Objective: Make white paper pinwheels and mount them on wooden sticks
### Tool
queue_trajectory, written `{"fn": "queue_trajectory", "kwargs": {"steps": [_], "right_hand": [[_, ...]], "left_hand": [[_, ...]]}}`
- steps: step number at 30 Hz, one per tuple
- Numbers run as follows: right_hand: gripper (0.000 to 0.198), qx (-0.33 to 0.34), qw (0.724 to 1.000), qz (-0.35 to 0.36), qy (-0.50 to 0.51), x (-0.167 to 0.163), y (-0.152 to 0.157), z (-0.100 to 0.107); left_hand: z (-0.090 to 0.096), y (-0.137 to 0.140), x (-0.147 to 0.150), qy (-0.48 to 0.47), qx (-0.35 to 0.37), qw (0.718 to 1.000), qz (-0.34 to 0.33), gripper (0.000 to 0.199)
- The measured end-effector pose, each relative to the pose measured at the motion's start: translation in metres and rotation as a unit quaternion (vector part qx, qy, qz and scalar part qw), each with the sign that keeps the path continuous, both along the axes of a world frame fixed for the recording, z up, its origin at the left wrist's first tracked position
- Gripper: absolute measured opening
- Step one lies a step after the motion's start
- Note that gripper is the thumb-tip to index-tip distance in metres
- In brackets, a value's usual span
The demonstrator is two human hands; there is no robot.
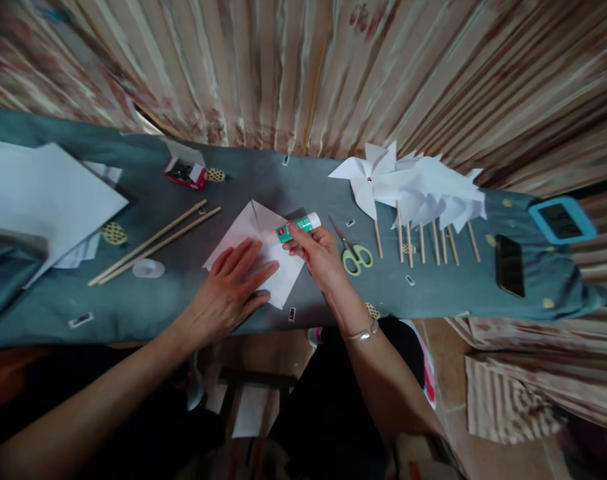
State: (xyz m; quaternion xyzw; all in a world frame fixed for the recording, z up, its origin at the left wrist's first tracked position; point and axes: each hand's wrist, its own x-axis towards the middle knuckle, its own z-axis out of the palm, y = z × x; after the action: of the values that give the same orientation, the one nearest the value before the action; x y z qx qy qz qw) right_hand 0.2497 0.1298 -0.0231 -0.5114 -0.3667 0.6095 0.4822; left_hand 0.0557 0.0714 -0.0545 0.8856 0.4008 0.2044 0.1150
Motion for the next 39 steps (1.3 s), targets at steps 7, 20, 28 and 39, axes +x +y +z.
{"fn": "queue_trajectory", "kwargs": {"steps": [7,20,28,39], "right_hand": [[0.039,-0.003,1.000,0.013,-0.013,0.001,-0.002,-0.003],[0.034,0.048,0.988,0.052,-0.141,-0.001,-0.002,-0.005],[0.029,0.118,0.959,0.092,-0.242,-0.003,-0.010,-0.001],[0.024,0.177,0.907,0.126,-0.360,-0.002,-0.013,0.007]], "left_hand": [[0.005,-0.001,0.004,0.014,-0.041,0.999,0.018,0.047],[0.001,-0.004,0.005,-0.005,-0.052,0.998,0.030,0.045],[0.001,-0.003,0.005,-0.005,-0.063,0.998,0.028,0.045],[0.002,-0.003,0.005,-0.010,-0.058,0.998,0.029,0.044]]}}
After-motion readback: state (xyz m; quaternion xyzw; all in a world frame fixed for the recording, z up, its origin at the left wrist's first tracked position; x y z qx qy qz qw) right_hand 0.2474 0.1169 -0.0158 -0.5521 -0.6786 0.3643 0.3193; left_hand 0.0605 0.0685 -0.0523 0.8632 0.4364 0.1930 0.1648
